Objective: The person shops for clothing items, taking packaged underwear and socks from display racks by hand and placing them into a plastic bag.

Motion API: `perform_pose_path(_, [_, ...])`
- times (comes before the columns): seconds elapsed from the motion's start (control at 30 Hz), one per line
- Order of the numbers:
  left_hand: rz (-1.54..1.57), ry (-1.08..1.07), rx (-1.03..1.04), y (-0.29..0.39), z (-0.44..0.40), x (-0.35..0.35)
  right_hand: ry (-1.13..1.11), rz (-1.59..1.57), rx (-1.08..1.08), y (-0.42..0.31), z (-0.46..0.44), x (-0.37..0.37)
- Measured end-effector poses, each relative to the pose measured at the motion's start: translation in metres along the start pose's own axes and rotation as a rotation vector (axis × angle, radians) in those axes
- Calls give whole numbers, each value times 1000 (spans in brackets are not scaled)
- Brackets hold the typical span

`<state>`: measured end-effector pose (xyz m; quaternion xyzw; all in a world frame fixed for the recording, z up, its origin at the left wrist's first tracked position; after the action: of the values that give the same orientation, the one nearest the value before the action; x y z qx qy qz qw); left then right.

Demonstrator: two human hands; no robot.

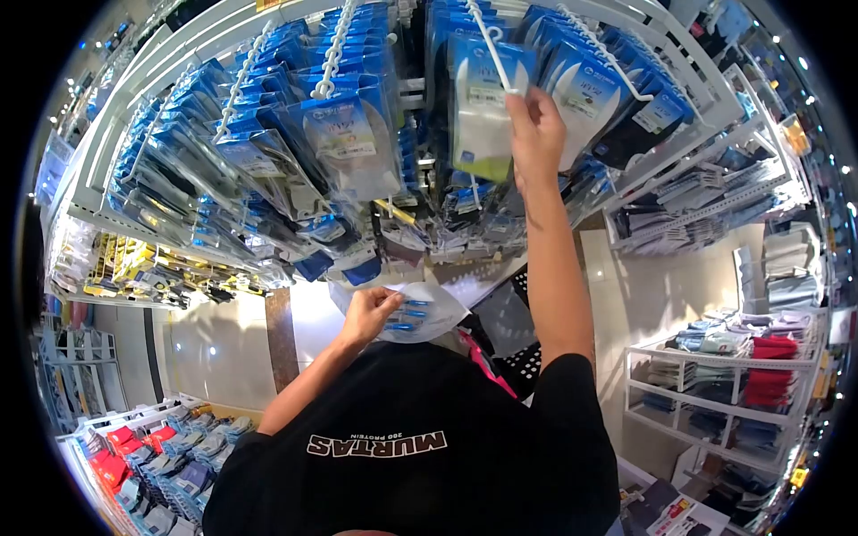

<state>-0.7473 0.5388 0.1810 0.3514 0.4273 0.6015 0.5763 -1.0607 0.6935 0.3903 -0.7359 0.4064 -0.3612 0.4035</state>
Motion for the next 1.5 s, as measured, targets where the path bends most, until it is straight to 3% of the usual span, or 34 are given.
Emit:
perform_pose_path(0.13, [179,70,39,2,6,-7,-107,169,67,4,-30,10])
perform_pose_path(0.3, [307,175,84,3,11,-25,-37,382,31,15,-37,6])
perform_pose_path(0.37, [320,195,94,9,14,-28,-71,235,-168,14,-23,12])
perform_pose_path(0.43, [348,204,89,22,18,-28,73,478,-274,-3,13,13])
perform_pose_path(0.5, [352,204,53,18,16,-28,21,307,-186,-10,57,28])
perform_pose_path(0.57, [446,175,74,25,16,-23,-184,130,112,7,103,40])
perform_pose_path(0.63, [491,152,82,26,13,-19,-784,211,504,31,150,75])
perform_pose_path(0.7, [477,134,79,30,9,-13,-1150,295,618,62,196,97])
perform_pose_path(0.77, [455,105,86,29,4,-5,-1194,437,651,123,233,93])
perform_pose_path(0.83, [425,76,111,26,-4,4,-1144,896,538,199,266,68])
perform_pose_path(0.87, [425,40,88,27,-5,10,-1108,1124,470,203,265,67])
perform_pose_path(0.97, [433,-34,39,29,-1,26,-947,731,825,218,278,51])
perform_pose_path(1.0, [442,-45,34,28,0,31,-854,584,816,221,280,50])
perform_pose_path(1.1, [482,-7,25,28,3,25,-1112,899,487,228,283,64])
perform_pose_path(1.2, [512,128,76,16,-3,1,-923,904,187,162,259,81])
perform_pose_path(1.3, [595,250,83,10,-4,-14,-866,707,283,104,231,81])
perform_pose_path(1.33, [594,287,98,13,-2,-18,-785,629,294,92,222,74])
perform_pose_path(1.37, [607,276,107,13,-2,-19,-680,498,442,87,217,63])
perform_pose_path(1.5, [616,206,134,9,-9,-21,-306,240,420,57,187,15])
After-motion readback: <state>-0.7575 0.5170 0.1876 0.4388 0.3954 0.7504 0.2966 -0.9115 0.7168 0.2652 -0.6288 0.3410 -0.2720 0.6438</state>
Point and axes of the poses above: each hand's wrist, its own z-axis away from the middle knuckle, its own x-axis out of the palm, y = z × x, the point moved 8 cm from there along -z, towards the middle knuckle, and after that the axes turned 11 degrees about -y, right-handed, at the moved point
